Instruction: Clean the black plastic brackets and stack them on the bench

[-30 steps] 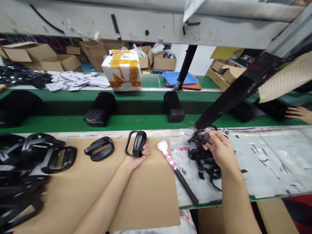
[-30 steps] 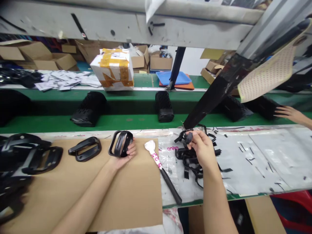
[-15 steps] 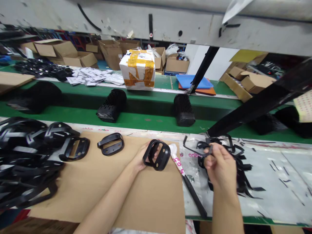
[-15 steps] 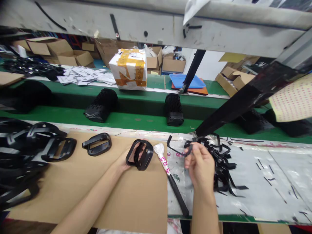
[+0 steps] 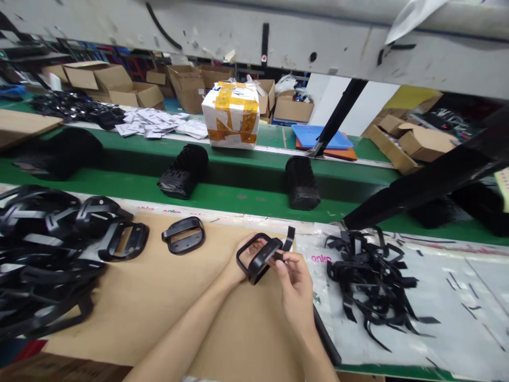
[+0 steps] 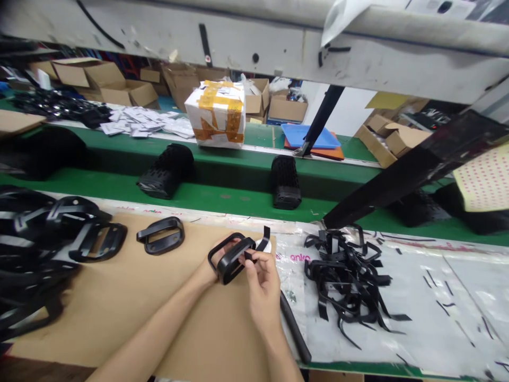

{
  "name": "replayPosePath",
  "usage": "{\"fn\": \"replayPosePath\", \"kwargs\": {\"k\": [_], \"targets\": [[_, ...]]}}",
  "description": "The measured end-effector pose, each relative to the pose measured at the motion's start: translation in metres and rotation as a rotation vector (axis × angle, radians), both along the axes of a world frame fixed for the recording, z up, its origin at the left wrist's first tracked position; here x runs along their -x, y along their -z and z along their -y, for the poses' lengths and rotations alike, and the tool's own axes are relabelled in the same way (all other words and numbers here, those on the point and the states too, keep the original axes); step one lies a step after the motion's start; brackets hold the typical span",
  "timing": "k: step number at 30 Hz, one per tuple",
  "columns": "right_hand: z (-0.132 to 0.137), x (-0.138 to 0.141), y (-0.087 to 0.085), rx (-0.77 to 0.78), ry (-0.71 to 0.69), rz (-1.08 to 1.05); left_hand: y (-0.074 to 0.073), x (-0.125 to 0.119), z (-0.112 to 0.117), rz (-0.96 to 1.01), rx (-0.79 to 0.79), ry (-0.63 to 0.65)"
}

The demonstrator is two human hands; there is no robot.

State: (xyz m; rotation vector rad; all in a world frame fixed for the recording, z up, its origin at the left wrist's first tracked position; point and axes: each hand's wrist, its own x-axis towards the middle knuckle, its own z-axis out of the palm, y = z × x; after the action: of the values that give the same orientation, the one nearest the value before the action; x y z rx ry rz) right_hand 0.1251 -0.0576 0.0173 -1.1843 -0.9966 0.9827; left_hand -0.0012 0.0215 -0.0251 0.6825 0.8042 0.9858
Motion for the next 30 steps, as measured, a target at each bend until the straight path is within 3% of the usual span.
{"fn": "replayPosePath", "kwargs": {"k": [8,14,16,21,24,27,30], "targets": [[-0.01,-0.013,0.003,0.036,-0.017,-0.04,-0.024,0.013,0.005,-0.05,-0.148,0.097],[-0.013,-0.028,0.008,0.058,0.041,-0.066,-0.024,0.011,0.013,-0.248,-0.385,-0.039],[-0.015,-0.032,0.008,0.058,0.08,-0.058,-0.021,0.01,0.015,-0.202,-0.326,-0.002],[-0.018,-0.028,0.006,0.033,0.148,0.054,-0.023,0.003,0.016,0.133,0.05,0.173],[-0.018,-0.019,0.007,0.004,0.16,0.058,-0.025,0.002,0.014,0.105,-0.004,0.161],[-0.019,-0.019,0.01,-0.047,0.173,0.038,-0.022,0.004,0.011,-0.106,-0.14,-0.004],[-0.021,-0.031,0.014,-0.102,0.223,0.149,-0.018,0.008,0.006,-0.169,-0.111,-0.071]]}}
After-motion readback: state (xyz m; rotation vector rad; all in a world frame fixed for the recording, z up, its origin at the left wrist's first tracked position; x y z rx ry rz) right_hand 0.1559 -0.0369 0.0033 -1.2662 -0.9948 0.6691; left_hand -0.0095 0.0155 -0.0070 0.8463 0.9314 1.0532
